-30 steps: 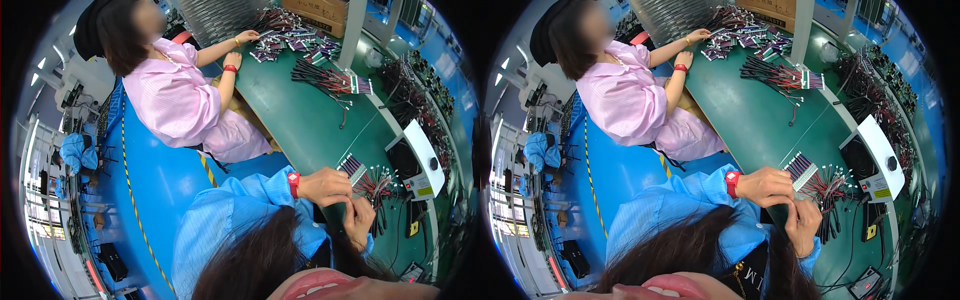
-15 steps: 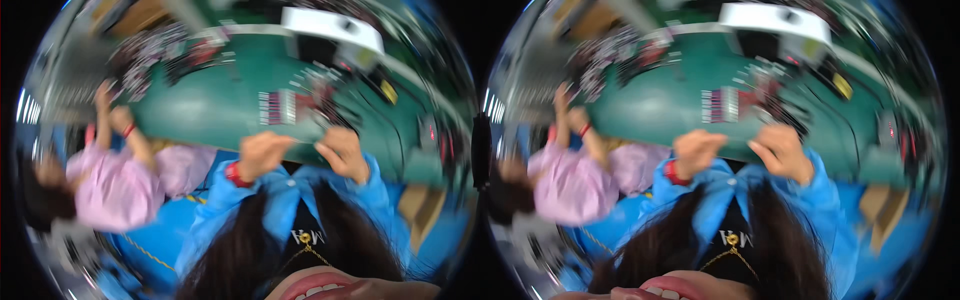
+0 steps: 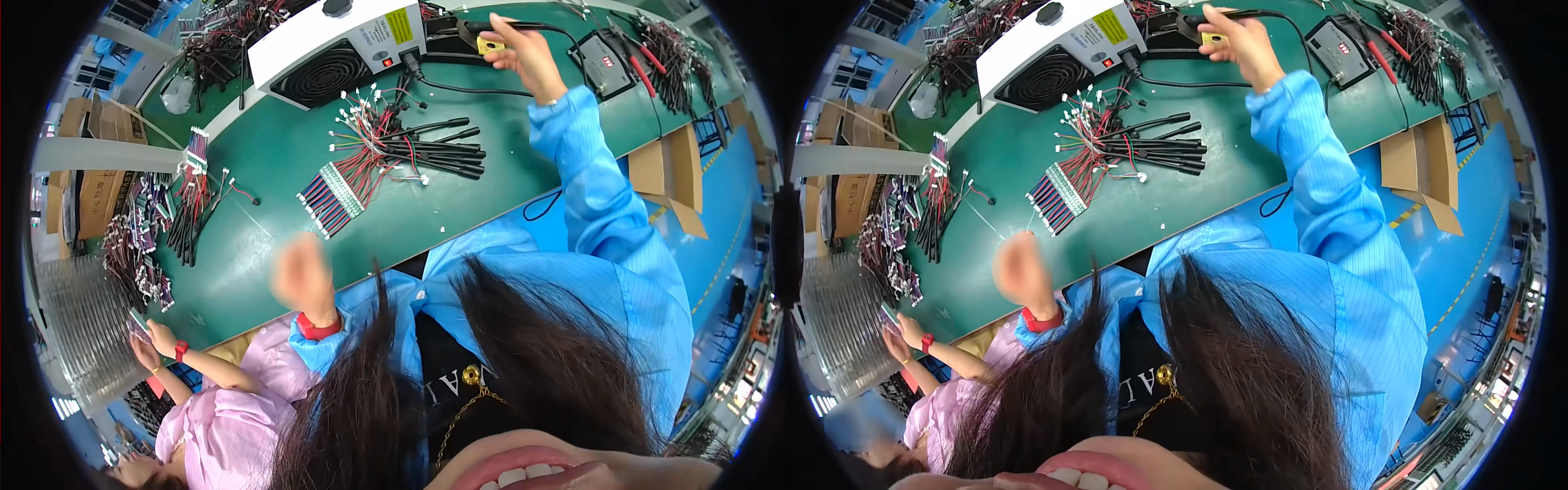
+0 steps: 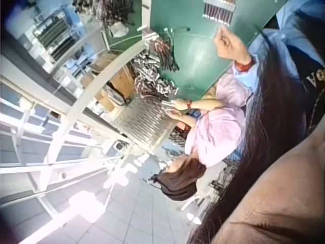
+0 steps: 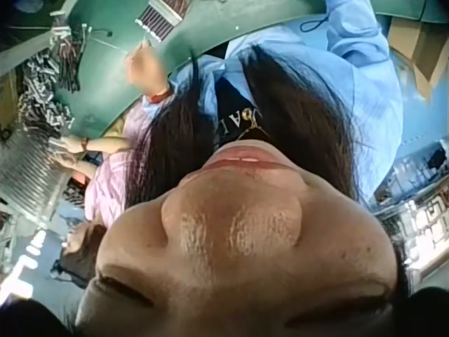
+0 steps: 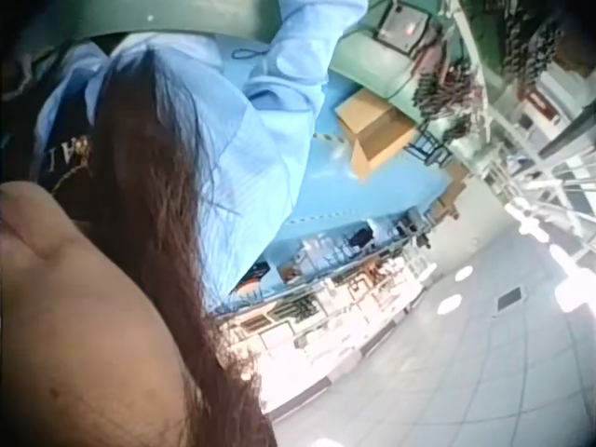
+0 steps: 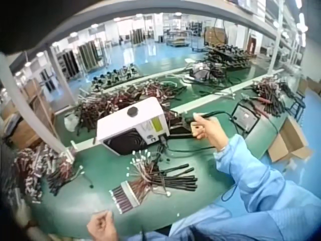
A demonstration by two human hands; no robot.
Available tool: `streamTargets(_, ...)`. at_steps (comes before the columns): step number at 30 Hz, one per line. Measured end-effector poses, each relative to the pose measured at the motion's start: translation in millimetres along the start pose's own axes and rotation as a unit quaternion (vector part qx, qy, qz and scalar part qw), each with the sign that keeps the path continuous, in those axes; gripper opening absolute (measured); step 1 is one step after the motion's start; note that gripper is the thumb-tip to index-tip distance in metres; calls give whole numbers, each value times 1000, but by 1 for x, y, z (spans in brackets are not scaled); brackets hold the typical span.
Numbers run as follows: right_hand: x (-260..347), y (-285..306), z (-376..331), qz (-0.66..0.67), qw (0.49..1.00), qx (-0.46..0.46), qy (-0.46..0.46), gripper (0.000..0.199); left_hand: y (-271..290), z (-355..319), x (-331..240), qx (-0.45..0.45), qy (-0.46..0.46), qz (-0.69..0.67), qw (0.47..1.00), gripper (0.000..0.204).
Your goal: Soldering multiple colored wires to a printed circuit board at a manual assembly station.
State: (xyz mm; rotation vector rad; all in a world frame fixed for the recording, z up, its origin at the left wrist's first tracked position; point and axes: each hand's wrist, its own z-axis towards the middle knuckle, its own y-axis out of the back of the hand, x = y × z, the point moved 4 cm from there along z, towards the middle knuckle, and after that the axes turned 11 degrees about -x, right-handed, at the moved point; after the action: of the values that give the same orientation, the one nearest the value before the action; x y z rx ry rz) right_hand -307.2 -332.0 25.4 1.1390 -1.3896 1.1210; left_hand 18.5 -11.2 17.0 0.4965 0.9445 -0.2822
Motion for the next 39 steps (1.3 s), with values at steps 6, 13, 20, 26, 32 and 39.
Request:
streamTargets(6,34,7,-9,-87,964,-92,233,21,-8,7,8,-14,-14,-5,1000,11)
streamTargets(13,-11,-11,-18,-76,970,-5,229,22,-22,26,18,25,-16,70,997,14)
streamTargets(20,-4,3,-68,-58,943,-107,308,33,-48,33,34,66,-166,79,981,4)
streamTargets(26,-39,-61,-188,144,963,68,216,31,-65,36,49,128,-177,26,976,6)
streamTargets(32,-39,-109,-204,-5,979,140,150,31,-81,37,60,134,-90,28,987,8)
streamTargets(39,-28,-132,-182,-126,947,138,260,20,-85,38,63,93,-96,52,990,8)
